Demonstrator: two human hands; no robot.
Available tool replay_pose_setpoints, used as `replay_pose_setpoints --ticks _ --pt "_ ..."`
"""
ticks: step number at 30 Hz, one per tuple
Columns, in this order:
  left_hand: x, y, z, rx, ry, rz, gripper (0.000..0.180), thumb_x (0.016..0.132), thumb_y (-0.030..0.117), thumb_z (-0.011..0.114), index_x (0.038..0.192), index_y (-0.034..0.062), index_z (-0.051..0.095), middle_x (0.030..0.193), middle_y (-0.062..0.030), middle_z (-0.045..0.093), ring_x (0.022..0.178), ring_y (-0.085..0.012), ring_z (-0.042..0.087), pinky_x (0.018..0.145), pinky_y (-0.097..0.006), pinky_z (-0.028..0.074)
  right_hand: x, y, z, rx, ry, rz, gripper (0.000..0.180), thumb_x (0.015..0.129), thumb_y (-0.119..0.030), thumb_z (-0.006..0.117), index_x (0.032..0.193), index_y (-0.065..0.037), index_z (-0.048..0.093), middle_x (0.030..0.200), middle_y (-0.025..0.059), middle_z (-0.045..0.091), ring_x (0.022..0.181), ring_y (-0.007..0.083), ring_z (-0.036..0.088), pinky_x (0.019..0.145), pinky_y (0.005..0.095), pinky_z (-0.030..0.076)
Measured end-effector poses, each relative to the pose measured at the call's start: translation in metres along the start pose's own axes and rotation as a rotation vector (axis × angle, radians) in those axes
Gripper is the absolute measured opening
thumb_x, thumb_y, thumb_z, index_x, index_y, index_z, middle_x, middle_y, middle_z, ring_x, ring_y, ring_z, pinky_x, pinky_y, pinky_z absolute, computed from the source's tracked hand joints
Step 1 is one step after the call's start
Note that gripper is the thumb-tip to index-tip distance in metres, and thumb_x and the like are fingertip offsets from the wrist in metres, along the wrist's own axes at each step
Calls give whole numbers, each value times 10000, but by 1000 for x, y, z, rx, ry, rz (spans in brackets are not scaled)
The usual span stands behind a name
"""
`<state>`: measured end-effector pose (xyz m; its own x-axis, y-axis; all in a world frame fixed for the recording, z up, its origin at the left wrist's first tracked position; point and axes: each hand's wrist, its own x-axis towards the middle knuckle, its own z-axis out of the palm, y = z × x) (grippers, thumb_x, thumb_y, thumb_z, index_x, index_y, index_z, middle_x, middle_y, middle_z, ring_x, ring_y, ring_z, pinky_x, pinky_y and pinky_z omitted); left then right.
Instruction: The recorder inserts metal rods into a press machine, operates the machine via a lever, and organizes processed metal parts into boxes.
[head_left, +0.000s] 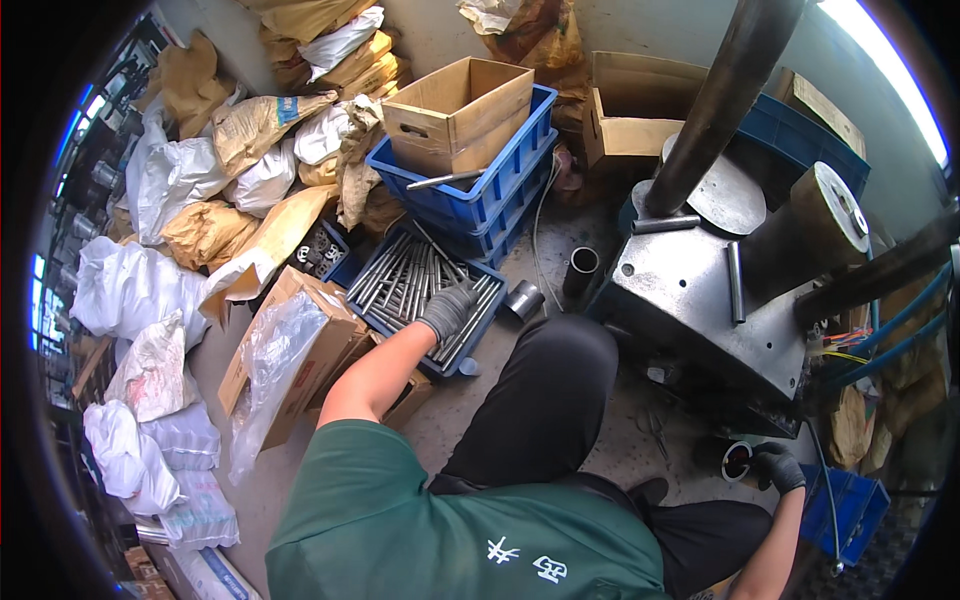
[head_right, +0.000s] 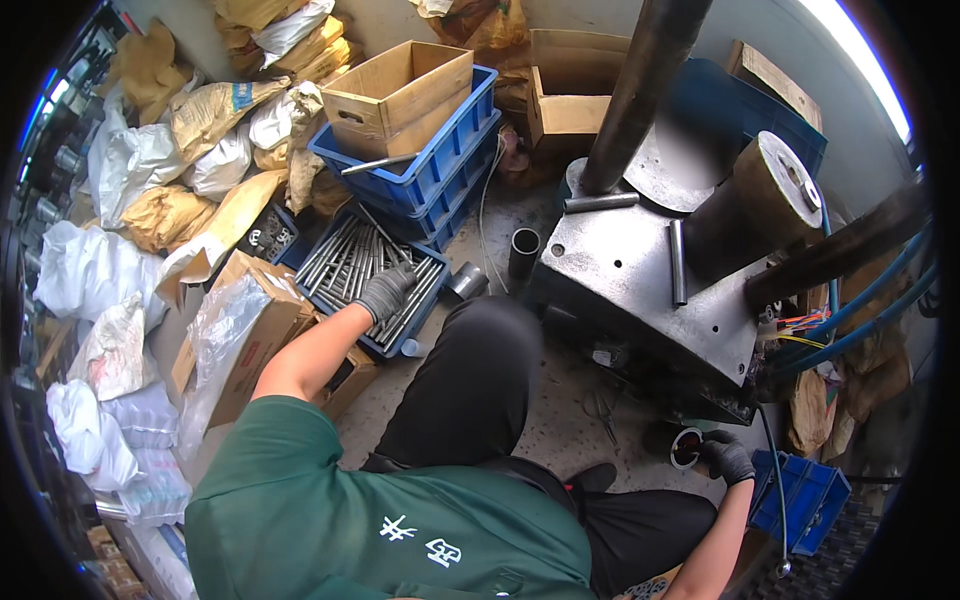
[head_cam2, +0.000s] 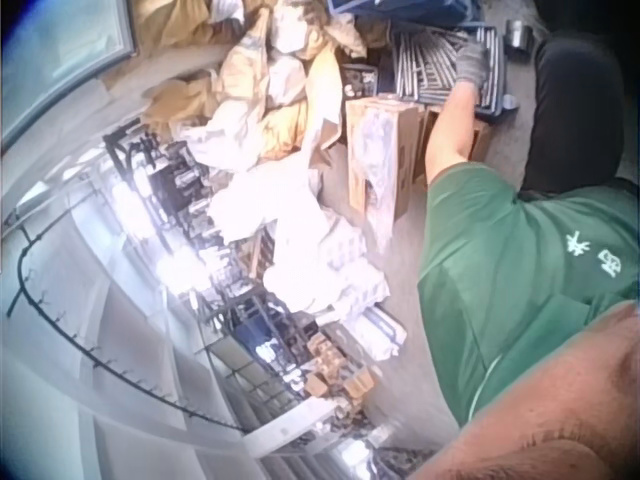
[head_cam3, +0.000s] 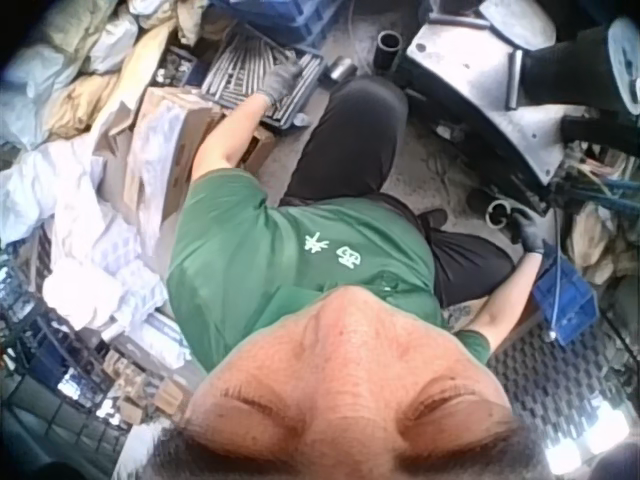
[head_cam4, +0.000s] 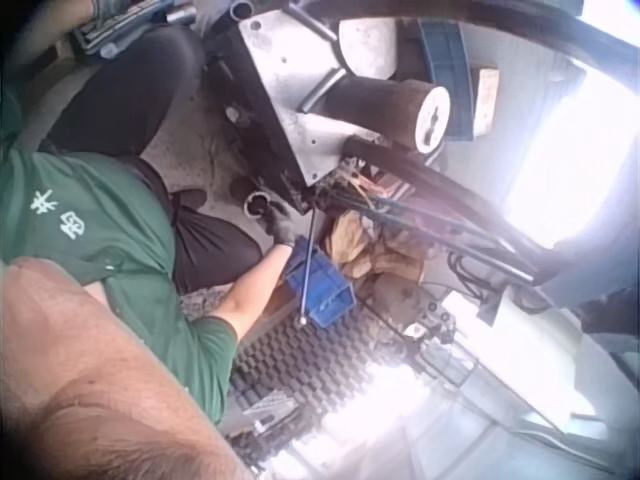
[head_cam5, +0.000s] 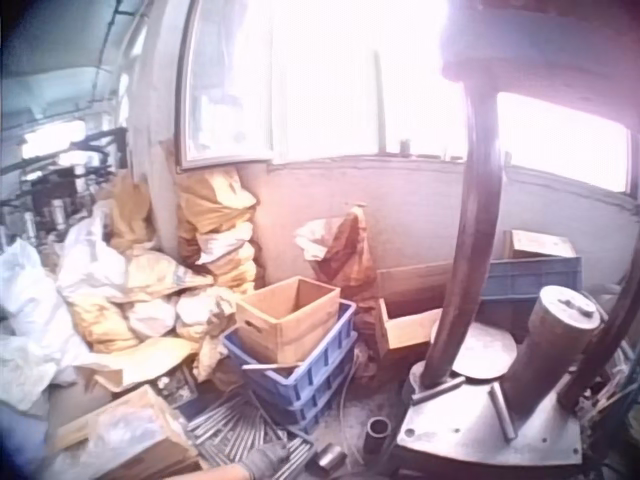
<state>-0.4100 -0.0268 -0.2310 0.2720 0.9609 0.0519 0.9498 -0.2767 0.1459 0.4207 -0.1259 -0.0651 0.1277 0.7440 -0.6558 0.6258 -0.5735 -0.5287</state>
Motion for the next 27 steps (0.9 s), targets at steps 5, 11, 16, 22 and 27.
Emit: replay_pose_setpoints --ticks 5,11,16,22,27 --pt "-72 36 -5 -122 -52 -6 148 885 167 644 952 48 700 1001 -177 649 936 -374 676 833 -484 561 -10 -23 17 13 -2 28 248 884 -108 710 1106 -1 744 879 140 755 650 236 711 517 386 568" --pt "-150 23 2 -171 -68 -210 286 893 111 673 1174 71 706 1123 -205 655 1033 -408 666 896 -486 561 -30 -63 38 -110 -143 -79 299 895 -112 696 1163 9 753 1033 135 780 923 226 739 885 364 590" --pt "-201 3 6 -243 234 -465 388 890 78 677 1276 63 643 1201 -215 635 1149 -418 603 1038 -502 489 -40 -97 48 -174 -104 -90 335 873 -94 705 1185 24 735 1051 122 774 925 225 739 879 370 594" --pt "-279 -20 19 -192 412 -771 206 959 115 683 1161 76 663 1075 -177 634 967 -370 662 884 -454 549 -48 -108 37 -94 -125 -120 367 900 -135 707 1237 8 704 1030 140 758 881 245 742 687 383 615" --pt "-377 -72 55 -311 50 -1187 308 946 259 711 1176 55 695 1168 -228 703 1098 -402 681 959 -465 541 1 -38 21 8 -129 -100 395 914 -144 697 1280 5 678 1029 155 748 801 269 737 458 378 559"
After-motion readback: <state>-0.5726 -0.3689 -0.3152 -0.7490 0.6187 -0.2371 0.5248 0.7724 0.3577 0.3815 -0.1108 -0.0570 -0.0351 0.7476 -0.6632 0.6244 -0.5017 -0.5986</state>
